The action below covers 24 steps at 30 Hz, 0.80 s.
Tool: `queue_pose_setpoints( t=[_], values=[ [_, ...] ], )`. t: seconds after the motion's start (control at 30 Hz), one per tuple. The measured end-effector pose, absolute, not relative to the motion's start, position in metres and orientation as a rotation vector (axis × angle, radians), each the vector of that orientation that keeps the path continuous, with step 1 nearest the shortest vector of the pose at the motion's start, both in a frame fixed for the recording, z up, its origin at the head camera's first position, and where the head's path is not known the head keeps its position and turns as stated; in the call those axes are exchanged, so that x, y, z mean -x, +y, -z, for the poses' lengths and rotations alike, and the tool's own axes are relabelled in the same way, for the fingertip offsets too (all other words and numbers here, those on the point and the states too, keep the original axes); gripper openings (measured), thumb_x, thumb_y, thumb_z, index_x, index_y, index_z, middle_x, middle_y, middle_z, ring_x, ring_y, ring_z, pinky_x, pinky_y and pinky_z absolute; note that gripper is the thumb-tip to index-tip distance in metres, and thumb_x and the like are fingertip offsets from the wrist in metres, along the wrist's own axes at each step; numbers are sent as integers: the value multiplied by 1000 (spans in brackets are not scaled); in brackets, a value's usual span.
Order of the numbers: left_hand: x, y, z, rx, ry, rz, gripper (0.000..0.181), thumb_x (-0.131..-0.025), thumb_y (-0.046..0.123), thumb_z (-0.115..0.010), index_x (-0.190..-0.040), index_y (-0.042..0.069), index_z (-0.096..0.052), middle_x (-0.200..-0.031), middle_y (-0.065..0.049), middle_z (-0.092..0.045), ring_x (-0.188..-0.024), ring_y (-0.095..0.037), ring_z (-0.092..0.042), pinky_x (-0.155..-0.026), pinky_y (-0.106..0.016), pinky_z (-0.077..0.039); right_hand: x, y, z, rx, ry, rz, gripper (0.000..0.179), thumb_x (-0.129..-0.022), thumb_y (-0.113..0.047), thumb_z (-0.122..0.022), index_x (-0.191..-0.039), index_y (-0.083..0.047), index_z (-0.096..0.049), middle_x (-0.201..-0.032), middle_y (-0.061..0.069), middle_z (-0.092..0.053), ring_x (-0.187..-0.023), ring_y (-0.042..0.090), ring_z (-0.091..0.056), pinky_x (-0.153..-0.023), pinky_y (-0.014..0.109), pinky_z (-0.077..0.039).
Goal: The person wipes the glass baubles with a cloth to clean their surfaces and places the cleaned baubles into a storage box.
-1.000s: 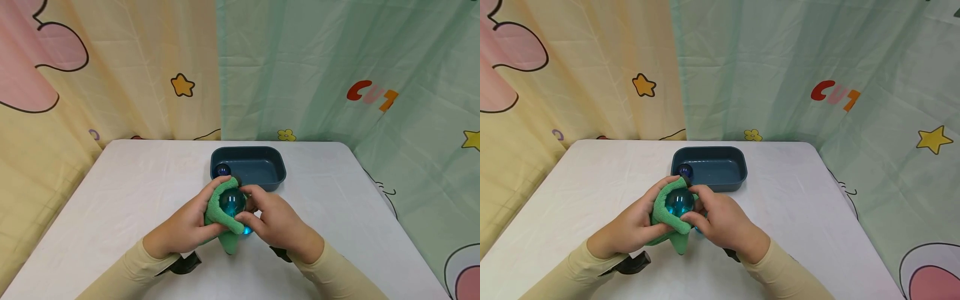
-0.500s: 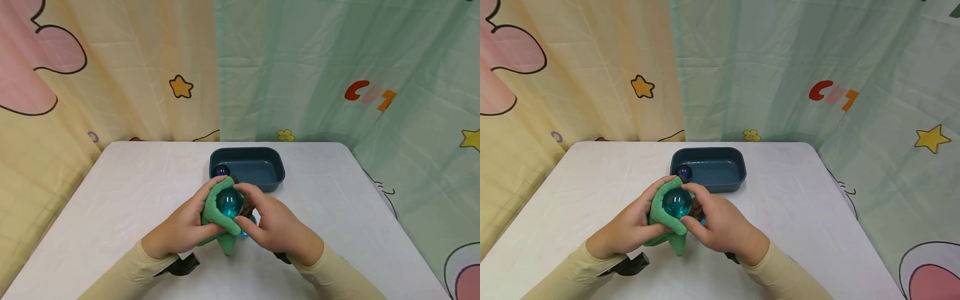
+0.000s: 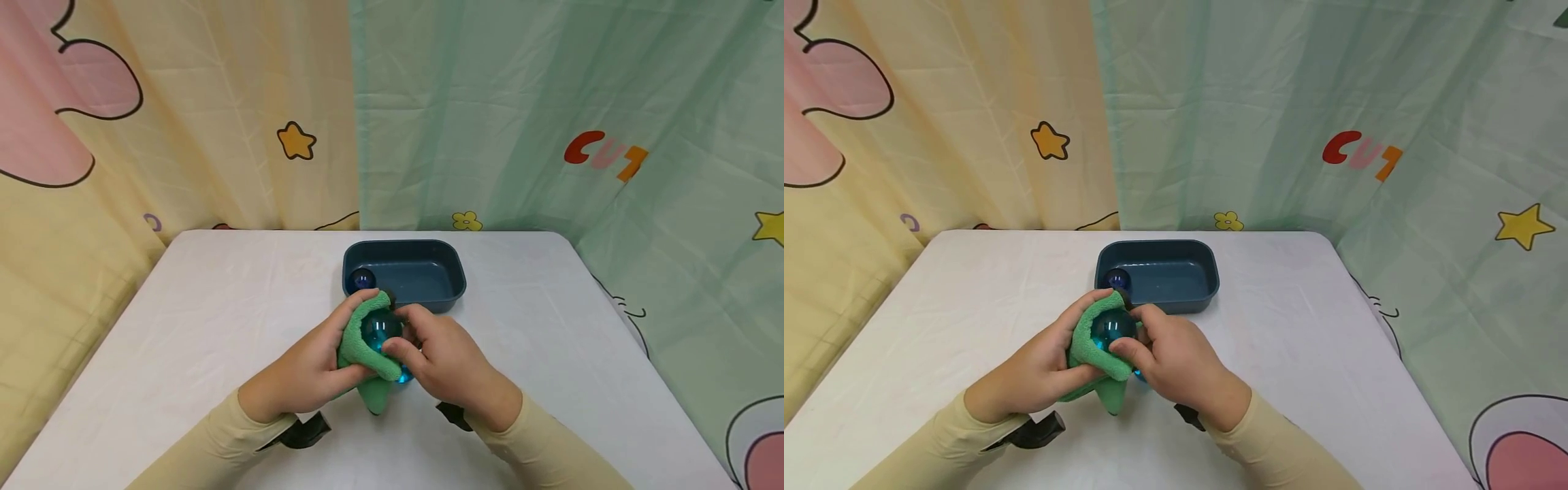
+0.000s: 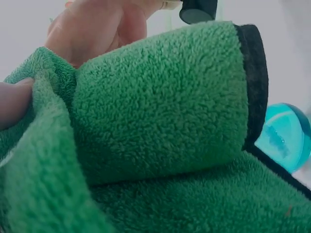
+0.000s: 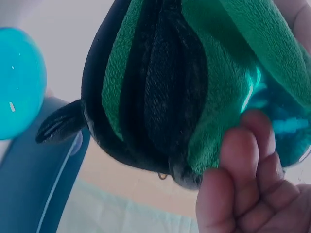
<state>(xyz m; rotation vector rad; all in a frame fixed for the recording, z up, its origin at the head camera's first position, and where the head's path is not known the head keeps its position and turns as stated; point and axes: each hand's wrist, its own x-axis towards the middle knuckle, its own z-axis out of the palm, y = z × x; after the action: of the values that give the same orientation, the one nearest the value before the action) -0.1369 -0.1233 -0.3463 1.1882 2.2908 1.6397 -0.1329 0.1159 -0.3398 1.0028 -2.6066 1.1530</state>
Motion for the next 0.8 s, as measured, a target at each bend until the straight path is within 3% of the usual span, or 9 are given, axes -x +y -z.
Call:
queue_pose_setpoints(
  t=[0.13, 0.3, 0.4, 0.6, 0.8],
  values=[
    [139, -123, 347, -1203, 2306, -1634, 84, -99, 7, -72, -166, 19, -22, -153, -7, -50, -127, -20, -58, -111, -25, -48, 132, 113, 342, -957, -2597, -1224, 39, -105, -25, -66, -132, 0, -54, -81, -5, -65, -74, 3, -61, -65, 23, -53],
    [142, -127, 346, -1172, 2317, -1668, 87, -97, 4, -73, -166, 16, -22, -155, -6, -50, -131, -19, -57, -112, -24, -45, 131, 113, 341, -1078, -2557, -1205, 57, -105, -13, -65, -153, -3, -36, -101, 0, -73, -90, 9, -69, -80, 27, -59],
    [143, -130, 345, -1136, 2290, -1702, 87, -97, 3, -73, -166, 18, -22, -154, -6, -50, -129, -19, -59, -111, -24, -46, 131, 115, 340, -1155, -2527, -1116, 61, -103, -6, -66, -156, -4, -36, -106, 3, -73, -93, 12, -69, -84, 29, -60],
    [141, -129, 344, -1175, 2270, -1701, 84, -99, 3, -71, -166, 19, -22, -153, -9, -50, -128, -19, -60, -112, -23, -45, 132, 116, 340, -1116, -2507, -1025, 56, -100, -8, -72, -149, -2, -45, -94, 1, -74, -85, 11, -70, -77, 26, -58],
    [135, -126, 345, -1189, 2301, -1637, 83, -100, 8, -71, -165, 22, -22, -150, -8, -51, -125, -20, -58, -110, -25, -48, 130, 115, 339, -1003, -2574, -1125, 38, -100, -16, -72, -129, 1, -56, -81, -4, -69, -75, 4, -64, -69, 23, -56]
  ],
)
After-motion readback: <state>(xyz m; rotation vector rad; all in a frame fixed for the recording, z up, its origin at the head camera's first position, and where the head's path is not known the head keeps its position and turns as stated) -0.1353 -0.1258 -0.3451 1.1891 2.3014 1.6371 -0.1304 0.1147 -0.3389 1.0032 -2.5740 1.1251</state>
